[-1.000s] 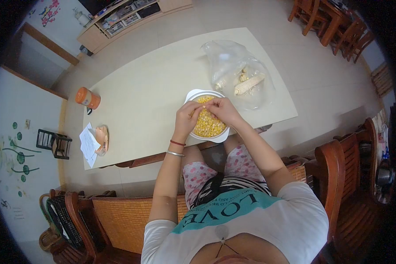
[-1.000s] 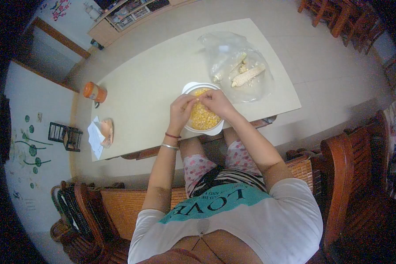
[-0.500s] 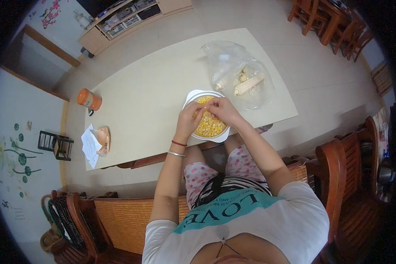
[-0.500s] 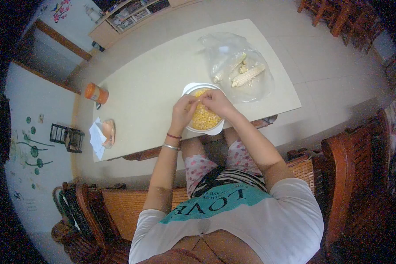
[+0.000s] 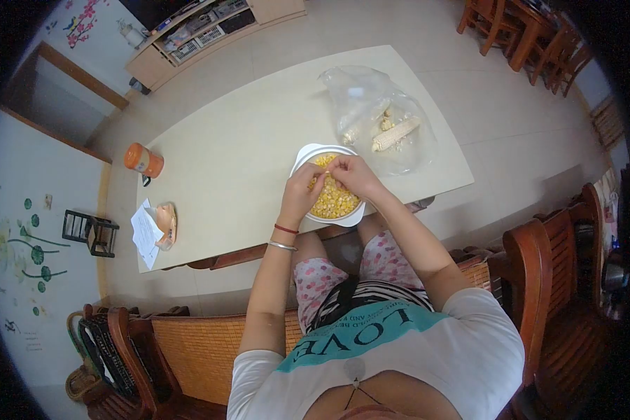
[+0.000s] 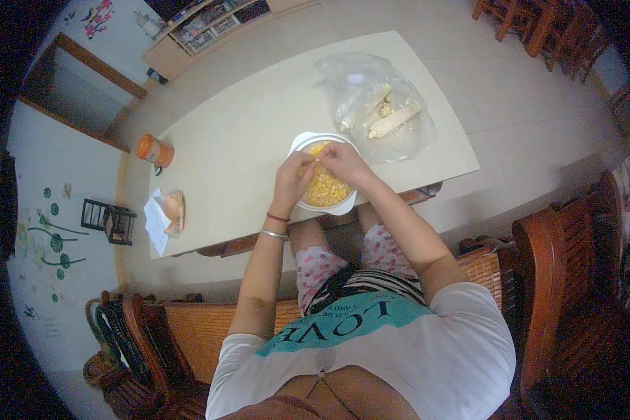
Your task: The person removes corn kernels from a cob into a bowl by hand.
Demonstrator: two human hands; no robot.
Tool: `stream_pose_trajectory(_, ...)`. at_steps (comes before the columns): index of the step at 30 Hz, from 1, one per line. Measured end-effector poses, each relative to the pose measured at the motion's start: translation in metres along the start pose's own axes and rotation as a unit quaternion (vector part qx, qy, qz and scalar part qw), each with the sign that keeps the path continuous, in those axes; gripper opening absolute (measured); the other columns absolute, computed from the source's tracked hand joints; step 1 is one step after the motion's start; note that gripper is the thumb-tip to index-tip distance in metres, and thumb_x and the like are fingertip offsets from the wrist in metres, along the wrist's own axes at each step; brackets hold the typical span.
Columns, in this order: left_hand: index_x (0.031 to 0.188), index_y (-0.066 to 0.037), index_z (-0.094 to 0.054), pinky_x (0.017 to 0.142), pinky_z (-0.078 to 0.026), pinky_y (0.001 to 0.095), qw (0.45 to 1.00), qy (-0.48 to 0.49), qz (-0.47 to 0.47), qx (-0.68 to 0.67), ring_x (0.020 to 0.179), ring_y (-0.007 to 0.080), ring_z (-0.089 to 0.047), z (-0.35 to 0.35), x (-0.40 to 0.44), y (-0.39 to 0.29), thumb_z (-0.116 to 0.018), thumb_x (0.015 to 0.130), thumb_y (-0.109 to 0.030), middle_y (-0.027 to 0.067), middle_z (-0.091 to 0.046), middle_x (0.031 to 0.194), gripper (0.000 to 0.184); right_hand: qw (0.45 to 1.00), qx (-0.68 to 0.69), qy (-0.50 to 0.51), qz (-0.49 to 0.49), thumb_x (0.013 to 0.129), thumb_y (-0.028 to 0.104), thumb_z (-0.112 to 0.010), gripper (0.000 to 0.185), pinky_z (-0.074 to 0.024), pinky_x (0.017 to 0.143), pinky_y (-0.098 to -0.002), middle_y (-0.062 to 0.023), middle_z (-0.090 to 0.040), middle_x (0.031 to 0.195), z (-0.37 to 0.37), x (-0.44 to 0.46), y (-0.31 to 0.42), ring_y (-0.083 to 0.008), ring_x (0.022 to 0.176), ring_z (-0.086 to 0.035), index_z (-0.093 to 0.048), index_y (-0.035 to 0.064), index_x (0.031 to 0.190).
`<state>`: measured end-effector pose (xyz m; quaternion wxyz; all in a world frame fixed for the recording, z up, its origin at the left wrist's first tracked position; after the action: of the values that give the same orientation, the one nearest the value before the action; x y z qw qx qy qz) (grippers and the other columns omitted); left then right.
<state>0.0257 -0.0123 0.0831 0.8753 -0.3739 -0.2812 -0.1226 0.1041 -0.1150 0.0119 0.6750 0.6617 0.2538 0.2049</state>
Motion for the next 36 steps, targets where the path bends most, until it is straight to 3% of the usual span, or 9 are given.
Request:
stream_pose_trajectory(11,0.086,0.0,-0.056,0.063,-0.049,0.0356,1.0,-0.005,0.001,0.007,0.073,0.0302,-0.06,-0.001,-0.001,0.003,-0.063,0.078,-0.001,0.0141,-0.059,0.081,0.011,1.0,0.025,0.012,-0.005,0.085,0.009,-0.057,0.012,-0.0384,0.047,-0.0198,-0.0002,-0.054,0.061,-0.001,-0.001,0.001,-0.0063,0.052,-0.049,-0.062,-0.0007,0.09)
stream_pose_trajectory(17,0.084,0.0,-0.056,0.063,-0.049,0.0351,1.0,-0.006,-0.004,0.005,0.071,0.0295,-0.06,-0.002,-0.001,0.003,-0.064,0.077,-0.002,0.0136,-0.058,0.079,0.011,1.0,0.002,-0.006,0.028,0.084,0.013,-0.057,0.014,-0.0435,0.051,-0.0257,-0.0041,-0.057,0.063,0.001,-0.001,0.001,-0.0103,0.057,-0.054,-0.062,0.0002,0.084)
stream_pose_trajectory(20,0.084,0.0,-0.056,0.066,-0.048,0.0372,0.997,-0.067,0.034,0.02,0.073,0.0305,-0.059,0.008,-0.004,0.005,-0.062,0.077,-0.002,0.0141,-0.059,0.079,0.01,0.977,-0.06,-0.181,0.09,0.084,0.012,-0.054,0.014,-0.0463,0.059,-0.0311,-0.0102,-0.059,0.067,0.024,-0.008,0.006,-0.0174,0.062,-0.058,-0.06,-0.0002,0.083)
stream_pose_trajectory(24,0.086,0.0,-0.057,0.069,-0.047,0.0405,0.99,-0.074,0.085,0.091,0.076,0.0332,-0.058,0.007,-0.011,0.024,-0.058,0.077,-0.001,0.0158,-0.059,0.081,0.009,0.941,-0.129,-0.292,0.115,0.088,0.021,-0.05,0.025,-0.0466,0.069,-0.0383,-0.0189,-0.061,0.077,0.089,-0.011,0.03,-0.0302,0.071,-0.06,-0.058,-0.0023,0.084)
stream_pose_trajectory(28,0.087,0.001,-0.058,0.07,-0.047,0.0417,0.987,-0.078,0.087,0.107,0.077,0.0348,-0.058,0.005,-0.008,0.03,-0.054,0.077,0.001,0.0172,-0.059,0.083,0.011,0.839,-0.421,-0.329,0.107,0.088,0.022,-0.05,0.027,-0.047,0.072,-0.0423,-0.0207,-0.06,0.082,0.135,-0.005,0.046,-0.0346,0.08,-0.059,-0.059,-0.0025,0.084)
stream_pose_trajectory(29,0.088,0.001,-0.058,0.07,-0.047,0.0417,0.986,-0.078,0.091,0.116,0.077,0.0351,-0.058,0.004,-0.009,0.033,-0.054,0.077,0.002,0.0175,-0.058,0.084,0.012,0.805,-0.483,-0.327,0.107,0.088,0.022,-0.051,0.026,-0.0471,0.072,-0.0429,-0.021,-0.059,0.083,0.135,-0.004,0.047,-0.035,0.081,-0.059,-0.059,-0.0025,0.085)
stream_pose_trajectory(32,0.088,0.001,-0.058,0.07,-0.047,0.0416,0.985,-0.079,0.099,0.114,0.078,0.0354,-0.057,0.006,-0.009,0.034,-0.053,0.077,0.003,0.0175,-0.058,0.084,0.013,0.819,-0.424,-0.294,0.252,0.084,0.019,-0.055,0.021,-0.0478,0.072,-0.0426,-0.0195,-0.06,0.086,0.105,-0.026,0.077,-0.034,0.083,-0.059,-0.061,-0.0004,0.086)
stream_pose_trajectory(34,0.088,0.001,-0.058,0.07,-0.047,0.0415,0.985,-0.084,0.106,0.108,0.078,0.0355,-0.057,0.007,-0.007,0.035,-0.052,0.076,0.004,0.0176,-0.058,0.084,0.013,0.911,-0.339,-0.161,0.171,0.08,0.007,-0.06,0.008,-0.0481,0.069,-0.037,-0.0138,-0.06,0.087,0.066,-0.024,0.07,-0.0292,0.079,-0.059,-0.061,0.0029,0.086)
stream_pose_trajectory(36,0.088,0.001,-0.058,0.071,-0.047,0.0414,0.985,-0.083,0.112,0.104,0.078,0.0356,-0.057,0.007,-0.008,0.034,-0.052,0.076,0.005,0.0178,-0.058,0.084,0.014,0.901,-0.378,0.034,0.209,0.078,0.015,-0.058,0.013,-0.0478,0.074,-0.0425,-0.0149,-0.062,0.088,0.012,-0.026,0.059,-0.0324,0.085,-0.06,-0.064,0.0058,0.085)
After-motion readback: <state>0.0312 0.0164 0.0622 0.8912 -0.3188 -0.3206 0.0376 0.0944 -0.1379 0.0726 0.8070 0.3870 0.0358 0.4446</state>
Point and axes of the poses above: each hand's wrist, its own x-axis towards the middle knuckle, its own z-axis out of the back of the hand, y = z × x, the point moved 7 cm from there along x, towards the middle knuckle
